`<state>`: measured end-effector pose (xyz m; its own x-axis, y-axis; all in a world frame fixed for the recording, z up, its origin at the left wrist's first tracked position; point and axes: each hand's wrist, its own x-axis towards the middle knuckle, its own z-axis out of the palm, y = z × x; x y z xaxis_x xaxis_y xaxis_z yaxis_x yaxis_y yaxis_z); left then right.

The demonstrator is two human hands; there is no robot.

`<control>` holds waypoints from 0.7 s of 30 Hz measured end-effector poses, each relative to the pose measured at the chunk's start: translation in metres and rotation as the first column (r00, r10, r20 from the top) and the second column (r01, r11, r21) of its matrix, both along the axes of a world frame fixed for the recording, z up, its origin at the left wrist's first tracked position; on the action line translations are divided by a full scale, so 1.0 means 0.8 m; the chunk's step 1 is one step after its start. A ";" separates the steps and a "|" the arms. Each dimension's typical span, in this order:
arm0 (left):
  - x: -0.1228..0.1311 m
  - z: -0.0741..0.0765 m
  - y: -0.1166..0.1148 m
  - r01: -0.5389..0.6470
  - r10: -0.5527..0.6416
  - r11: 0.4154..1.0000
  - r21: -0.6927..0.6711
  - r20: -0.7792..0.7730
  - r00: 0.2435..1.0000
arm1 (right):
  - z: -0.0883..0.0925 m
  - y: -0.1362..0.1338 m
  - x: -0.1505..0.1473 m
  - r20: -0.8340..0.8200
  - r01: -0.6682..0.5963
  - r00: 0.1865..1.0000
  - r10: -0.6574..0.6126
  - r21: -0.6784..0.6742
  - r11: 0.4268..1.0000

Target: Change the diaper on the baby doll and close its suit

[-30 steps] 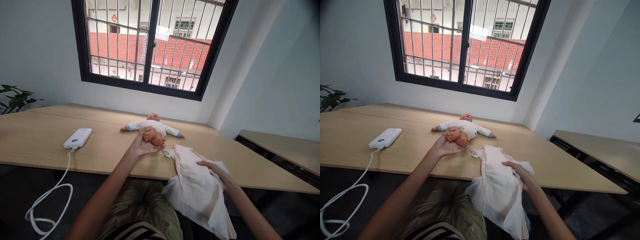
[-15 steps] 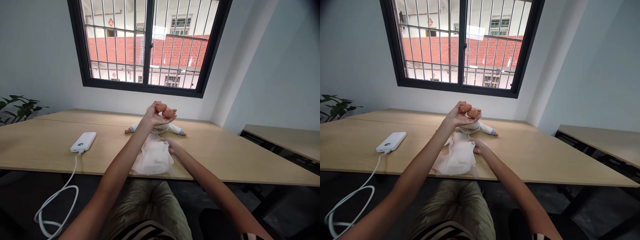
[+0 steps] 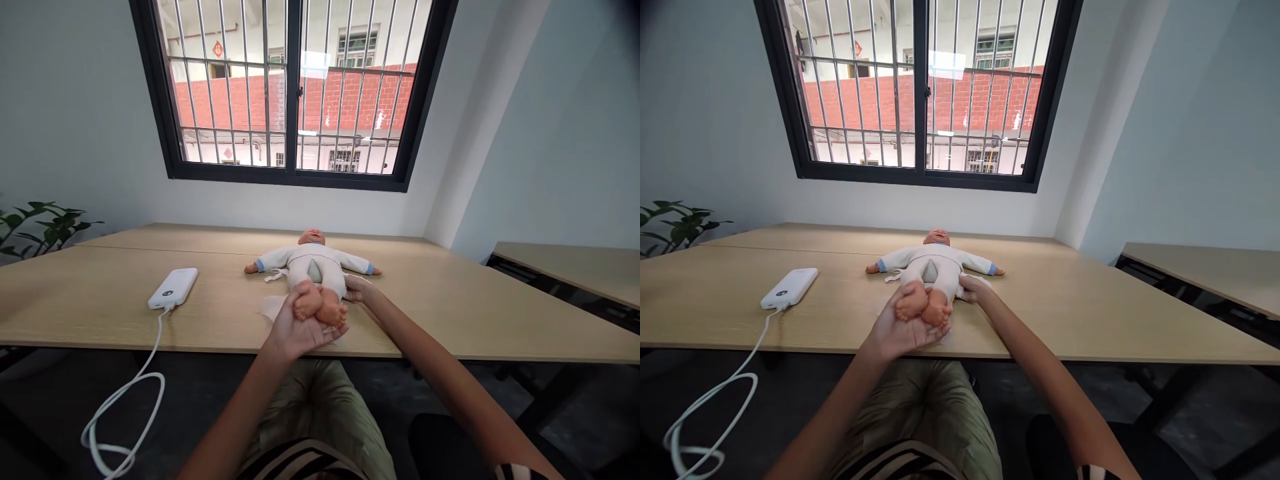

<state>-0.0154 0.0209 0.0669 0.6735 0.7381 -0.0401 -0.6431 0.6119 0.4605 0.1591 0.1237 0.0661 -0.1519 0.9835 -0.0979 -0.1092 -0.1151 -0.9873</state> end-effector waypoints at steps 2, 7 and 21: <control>-0.002 -0.028 -0.008 -0.006 0.007 0.999 -0.037 0.017 1.000 | -0.006 0.000 0.023 0.063 -0.038 0.997 0.041 -0.047 0.998; -0.009 -0.054 -0.013 0.006 -0.007 0.999 -0.045 -0.019 1.000 | -0.005 -0.021 0.077 0.320 0.049 0.945 -0.074 0.086 0.995; -0.066 -0.058 -0.027 -0.290 0.617 0.777 0.559 -0.584 0.527 | -0.002 -0.109 -0.003 0.843 -0.704 0.533 -0.075 0.490 0.514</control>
